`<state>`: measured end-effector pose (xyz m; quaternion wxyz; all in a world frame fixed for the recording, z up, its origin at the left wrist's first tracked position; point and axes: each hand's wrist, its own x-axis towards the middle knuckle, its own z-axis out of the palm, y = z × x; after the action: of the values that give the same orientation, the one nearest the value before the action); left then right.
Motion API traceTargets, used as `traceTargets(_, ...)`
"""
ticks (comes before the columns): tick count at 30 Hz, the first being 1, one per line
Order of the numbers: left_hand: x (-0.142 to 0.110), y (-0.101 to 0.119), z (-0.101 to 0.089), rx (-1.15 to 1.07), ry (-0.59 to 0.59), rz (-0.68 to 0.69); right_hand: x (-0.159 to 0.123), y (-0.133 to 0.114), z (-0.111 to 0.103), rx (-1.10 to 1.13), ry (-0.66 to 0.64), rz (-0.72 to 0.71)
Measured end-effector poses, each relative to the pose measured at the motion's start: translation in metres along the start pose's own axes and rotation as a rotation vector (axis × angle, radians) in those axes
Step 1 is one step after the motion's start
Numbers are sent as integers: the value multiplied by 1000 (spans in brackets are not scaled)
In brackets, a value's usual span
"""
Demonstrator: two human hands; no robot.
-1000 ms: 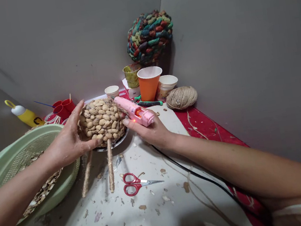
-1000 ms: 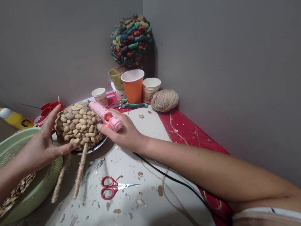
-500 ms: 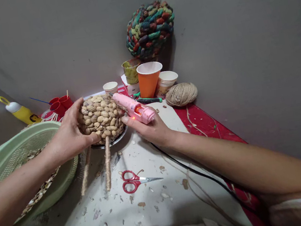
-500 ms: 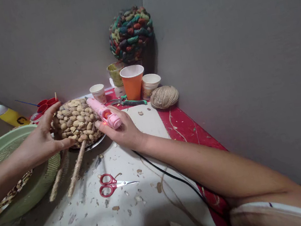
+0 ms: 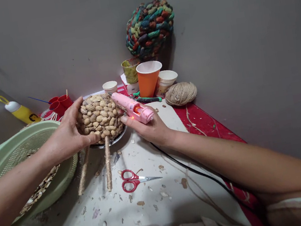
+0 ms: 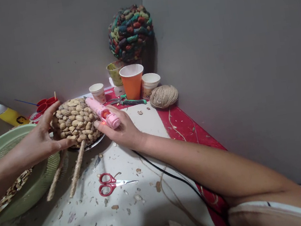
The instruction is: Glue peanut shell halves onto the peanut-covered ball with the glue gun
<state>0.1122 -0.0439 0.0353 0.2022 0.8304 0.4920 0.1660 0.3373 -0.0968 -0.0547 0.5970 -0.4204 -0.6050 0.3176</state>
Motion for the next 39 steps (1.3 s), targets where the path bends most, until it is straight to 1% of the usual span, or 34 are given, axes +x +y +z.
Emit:
traceTargets(5, 0, -4, -5, -24, -51, 28, 0, 0, -1, -35, 3, -7)
traceTargets(8, -1, -6, -9, -86, -73, 14, 0, 1, -1, -44, 4, -16)
traceTargets(10, -1, -6, -10, -110, -59, -4, 0, 2, 0, -36, 4, -19)
traceTargets(17, -4, -5, -5, -53, -36, -4, -1, 1, 0, -28, 2, -11)
traceTargets(22, -3, -7, -3, -58, -25, 34, 0, 2, 0, -40, 9, -32)
traceTargets(30, -5, -5, -1, -40, -14, 50, -1, 1, 0, -46, 10, -16)
traceTargets(35, -6, 0, 0, 31, 20, 71, -2, 0, -1, -55, -3, 7)
traceTargets(39, -7, 2, 0, 73, 31, 103, -1, 0, 0, -74, 3, 0)
